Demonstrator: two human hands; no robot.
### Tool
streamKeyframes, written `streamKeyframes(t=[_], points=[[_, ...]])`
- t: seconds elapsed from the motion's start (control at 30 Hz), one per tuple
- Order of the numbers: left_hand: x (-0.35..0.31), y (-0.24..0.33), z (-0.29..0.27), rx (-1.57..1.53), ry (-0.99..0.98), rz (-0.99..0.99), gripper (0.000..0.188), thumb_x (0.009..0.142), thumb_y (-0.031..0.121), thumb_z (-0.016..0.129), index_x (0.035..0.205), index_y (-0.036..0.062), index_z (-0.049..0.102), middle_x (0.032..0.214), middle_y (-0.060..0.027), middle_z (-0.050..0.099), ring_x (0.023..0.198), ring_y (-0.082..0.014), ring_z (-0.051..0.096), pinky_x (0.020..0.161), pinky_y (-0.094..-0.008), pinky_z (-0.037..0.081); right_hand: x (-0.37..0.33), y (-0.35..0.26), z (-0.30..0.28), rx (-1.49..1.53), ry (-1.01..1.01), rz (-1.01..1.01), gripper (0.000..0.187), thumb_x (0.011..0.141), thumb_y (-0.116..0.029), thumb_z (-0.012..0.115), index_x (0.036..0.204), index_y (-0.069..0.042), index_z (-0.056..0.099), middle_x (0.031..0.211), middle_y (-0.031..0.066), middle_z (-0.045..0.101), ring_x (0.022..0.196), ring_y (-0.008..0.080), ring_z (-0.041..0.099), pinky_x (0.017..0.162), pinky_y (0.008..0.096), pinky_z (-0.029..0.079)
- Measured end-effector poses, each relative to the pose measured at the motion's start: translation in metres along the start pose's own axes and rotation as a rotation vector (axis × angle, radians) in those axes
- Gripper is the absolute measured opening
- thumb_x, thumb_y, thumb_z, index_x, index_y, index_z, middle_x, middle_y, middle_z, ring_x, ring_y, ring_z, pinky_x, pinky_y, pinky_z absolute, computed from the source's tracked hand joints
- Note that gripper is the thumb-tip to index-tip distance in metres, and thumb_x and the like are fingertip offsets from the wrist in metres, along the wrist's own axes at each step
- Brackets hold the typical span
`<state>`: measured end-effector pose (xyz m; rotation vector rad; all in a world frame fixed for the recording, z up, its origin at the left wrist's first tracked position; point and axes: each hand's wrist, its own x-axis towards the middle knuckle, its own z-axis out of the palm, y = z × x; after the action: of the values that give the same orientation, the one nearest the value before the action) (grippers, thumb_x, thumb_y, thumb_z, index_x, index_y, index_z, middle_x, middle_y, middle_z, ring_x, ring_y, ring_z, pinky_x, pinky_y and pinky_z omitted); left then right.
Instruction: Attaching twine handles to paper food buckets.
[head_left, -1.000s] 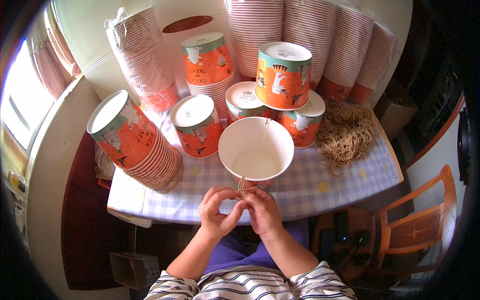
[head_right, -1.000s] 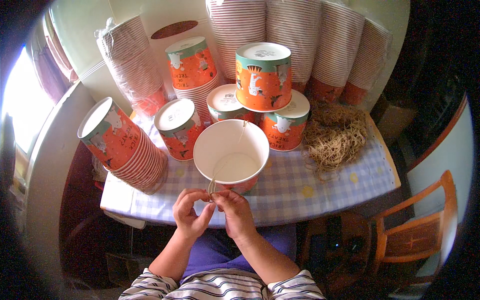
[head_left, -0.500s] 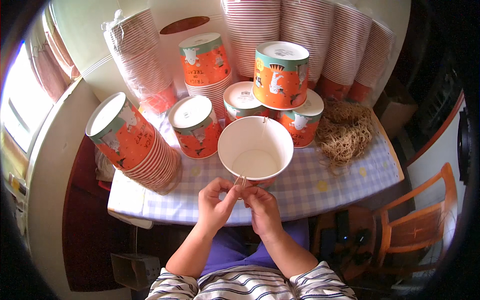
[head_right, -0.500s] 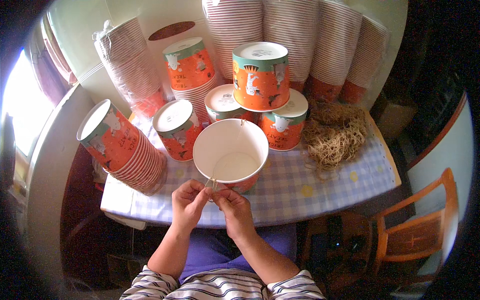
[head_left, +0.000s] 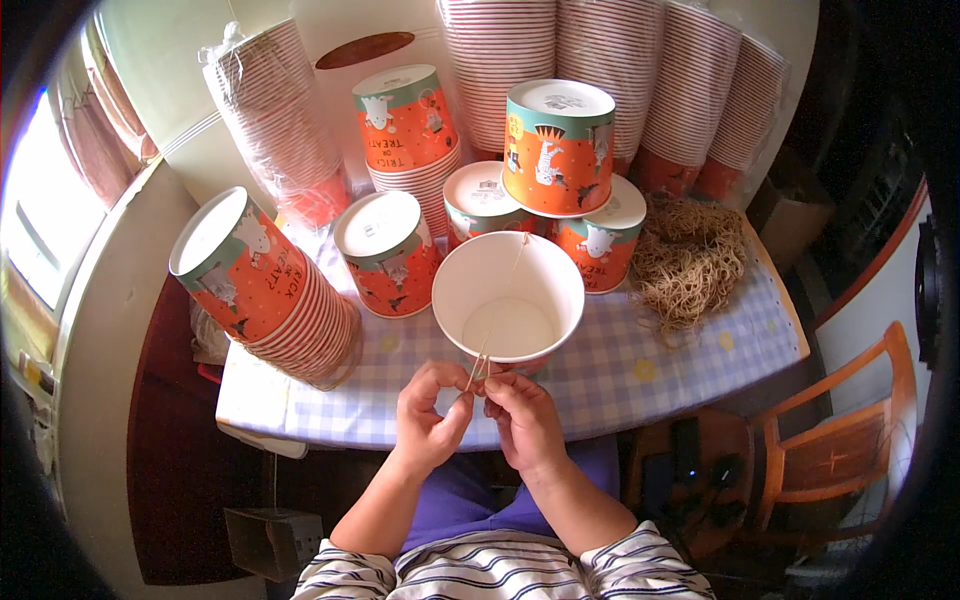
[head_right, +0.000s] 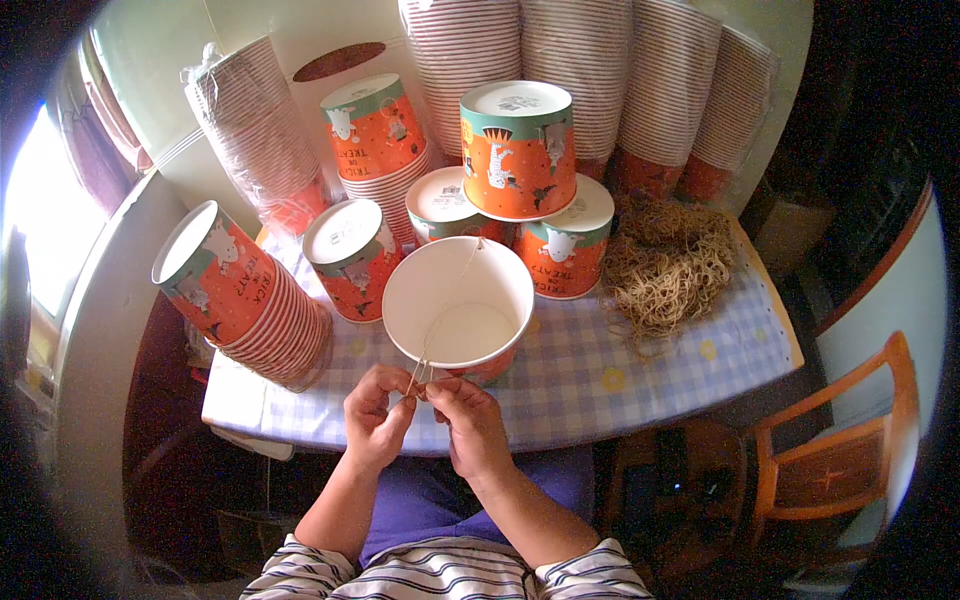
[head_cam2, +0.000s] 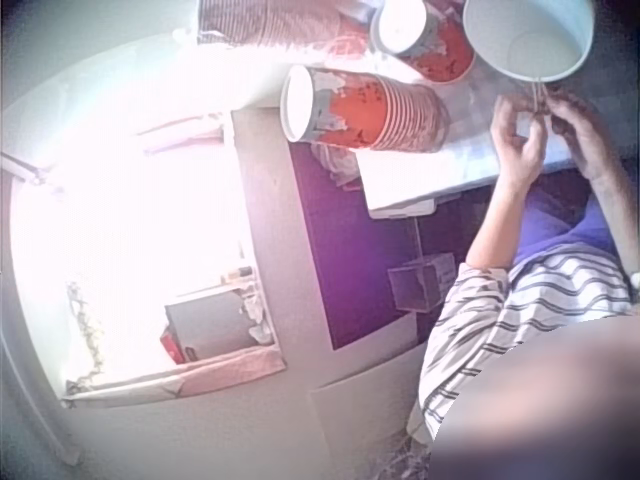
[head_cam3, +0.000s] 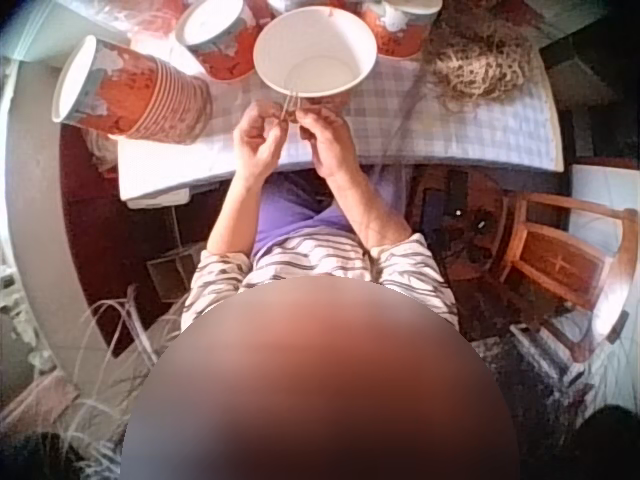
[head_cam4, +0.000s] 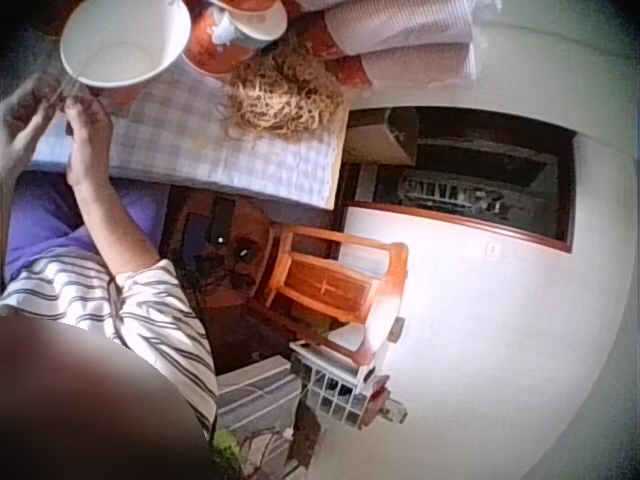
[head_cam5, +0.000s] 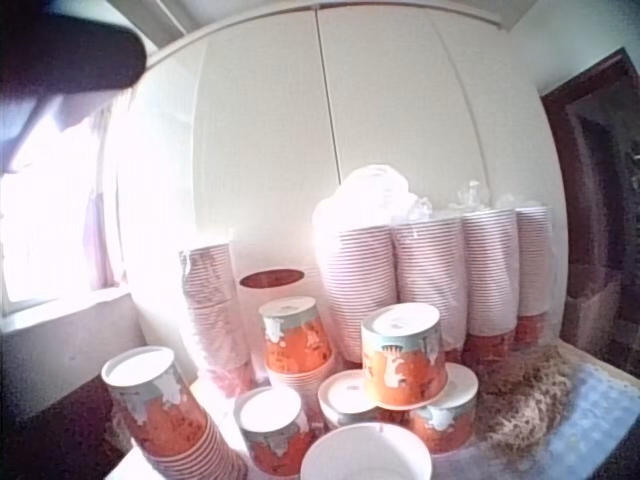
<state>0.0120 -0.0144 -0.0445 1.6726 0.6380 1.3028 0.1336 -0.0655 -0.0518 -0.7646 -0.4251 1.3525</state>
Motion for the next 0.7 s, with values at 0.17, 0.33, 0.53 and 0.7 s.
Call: streamKeyframes(t=[0.17, 0.33, 0.53, 0.7], points=[[-0.006, 0.002, 0.003, 0.056, 0.074, -0.075, 0.009, 0.076, -0.004, 0.063, 0.084, -0.0022, 0.06, 0.083, -0.0095, 0.064, 0.079, -0.0182, 0.061, 0.073, -0.0269, 0.047, -0.002, -0.002, 0.004, -0.045, 0.025, -0.017, 0.015, 0.087, -0.02, 0.063, 0.09, -0.006, 0.069, 0.083, -0.0023, 0.065, 0.071, 0.0044, 0.047, 0.067, 0.022, 0.037], [-0.001, 0.011, 0.005, 0.23, 0.058, 0.059, 0.015, 0.072, -0.004, 0.068, 0.086, -0.0007, 0.063, 0.084, -0.0106, 0.067, 0.08, -0.0213, 0.064, 0.073, -0.0292, 0.05, -0.001, 0.001, 0.0, -0.073, 0.023, -0.05, 0.016, 0.087, -0.019, 0.063, 0.093, -0.005, 0.069, 0.084, -0.0032, 0.064, 0.072, 0.0042, 0.047, 0.067, 0.0219, 0.037], [0.0, 0.011, 0.005, 0.404, 0.065, 0.192, 0.018, 0.07, -0.005, 0.07, 0.086, 0.0014, 0.063, 0.084, -0.0111, 0.067, 0.084, -0.0263, 0.066, 0.079, -0.0347, 0.051, -0.002, 0.0, 0.008, -0.056, 0.063, -0.076, 0.021, 0.087, -0.018, 0.064, 0.101, -0.004, 0.067, 0.088, -0.0031, 0.064, 0.074, 0.0042, 0.049, 0.069, 0.0216, 0.038], [0.0, 0.01, 0.006, 0.437, 0.084, 0.176, 0.016, 0.069, -0.004, 0.069, 0.083, 0.0018, 0.063, 0.081, -0.01, 0.067, 0.082, -0.0255, 0.066, 0.081, -0.0358, 0.051, 0.0, 0.007, 0.0, -0.086, 0.053, -0.067, 0.025, 0.087, -0.019, 0.063, 0.107, -0.003, 0.066, 0.091, -0.0022, 0.065, 0.075, 0.0044, 0.049, 0.069, 0.0218, 0.038]])
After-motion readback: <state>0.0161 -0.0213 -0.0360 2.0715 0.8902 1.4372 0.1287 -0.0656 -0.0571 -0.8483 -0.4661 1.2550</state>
